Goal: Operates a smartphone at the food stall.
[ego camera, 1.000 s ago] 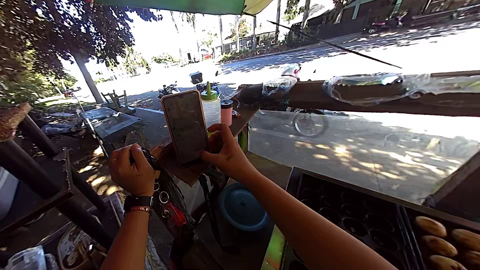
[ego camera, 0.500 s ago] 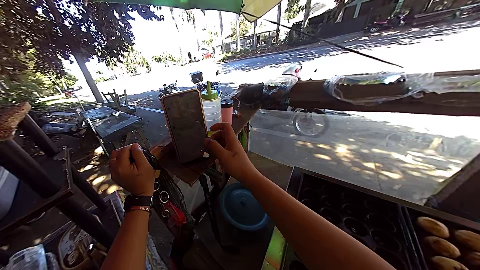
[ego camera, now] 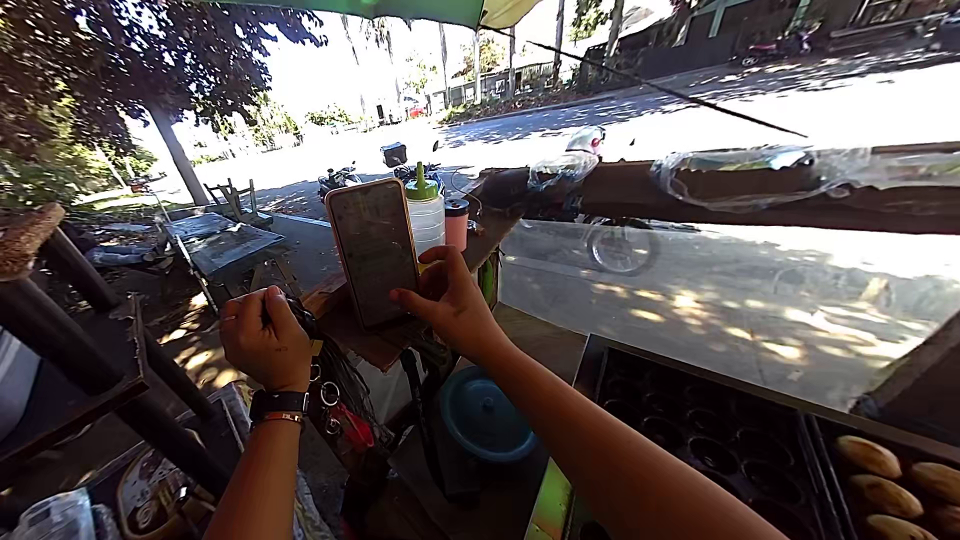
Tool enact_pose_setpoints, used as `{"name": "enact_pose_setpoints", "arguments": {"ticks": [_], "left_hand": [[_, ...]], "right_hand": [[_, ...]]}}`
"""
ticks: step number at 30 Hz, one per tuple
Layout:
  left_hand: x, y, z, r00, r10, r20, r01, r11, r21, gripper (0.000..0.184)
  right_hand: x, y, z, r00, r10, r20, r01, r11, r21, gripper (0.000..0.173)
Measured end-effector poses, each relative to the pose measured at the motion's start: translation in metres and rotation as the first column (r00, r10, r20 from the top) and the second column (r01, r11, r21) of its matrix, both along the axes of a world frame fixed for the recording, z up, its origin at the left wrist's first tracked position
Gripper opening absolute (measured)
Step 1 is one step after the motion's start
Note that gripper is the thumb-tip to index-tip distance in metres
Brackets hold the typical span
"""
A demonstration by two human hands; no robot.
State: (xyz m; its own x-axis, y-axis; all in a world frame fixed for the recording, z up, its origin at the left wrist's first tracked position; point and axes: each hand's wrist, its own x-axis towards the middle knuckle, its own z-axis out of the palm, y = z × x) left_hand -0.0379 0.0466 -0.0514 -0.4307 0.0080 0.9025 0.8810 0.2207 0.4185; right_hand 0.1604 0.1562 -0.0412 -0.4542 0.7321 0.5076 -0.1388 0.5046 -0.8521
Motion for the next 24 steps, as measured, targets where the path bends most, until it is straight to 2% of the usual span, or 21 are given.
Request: {"name": "enact_pose_setpoints", "arguments": {"ticks": [4,11,17,24], "left_hand": [[0.0001,0.0003,-0.0002,1.0,0.002,0.003,-0.002,1.0,0.001,0.034],[-0.0003,0.0011,-0.0007,1.0,0.007,0.003,-0.007,1.0,0.007,0.034],[0.0012,0.0006,0.0001,1.0,0.008,0.01,-0.008,1.0,0.005,0.033],[0.0012,0.0008,0.0,1.0,0.015,0.016,-0.015,1.0,0.007,0.034]], "right_hand": [[-0.0007,-0.0015,0.0012,1.0,-0.015,0.009,0.015,1.0,-0.002,0.059],[0.0047,0.003,-0.0011,0.998,0.07,-0.007,-0.07,0.997,-0.012,0.052],[0.0048,0.0034,-0.0006,0.996,0.08,0.047,-0.082,0.996,0.033,0.063],[0.0035,-0.0008,0.0039,0.997,0.047,0.057,-0.047,0.999,0.005,0.062]]}}
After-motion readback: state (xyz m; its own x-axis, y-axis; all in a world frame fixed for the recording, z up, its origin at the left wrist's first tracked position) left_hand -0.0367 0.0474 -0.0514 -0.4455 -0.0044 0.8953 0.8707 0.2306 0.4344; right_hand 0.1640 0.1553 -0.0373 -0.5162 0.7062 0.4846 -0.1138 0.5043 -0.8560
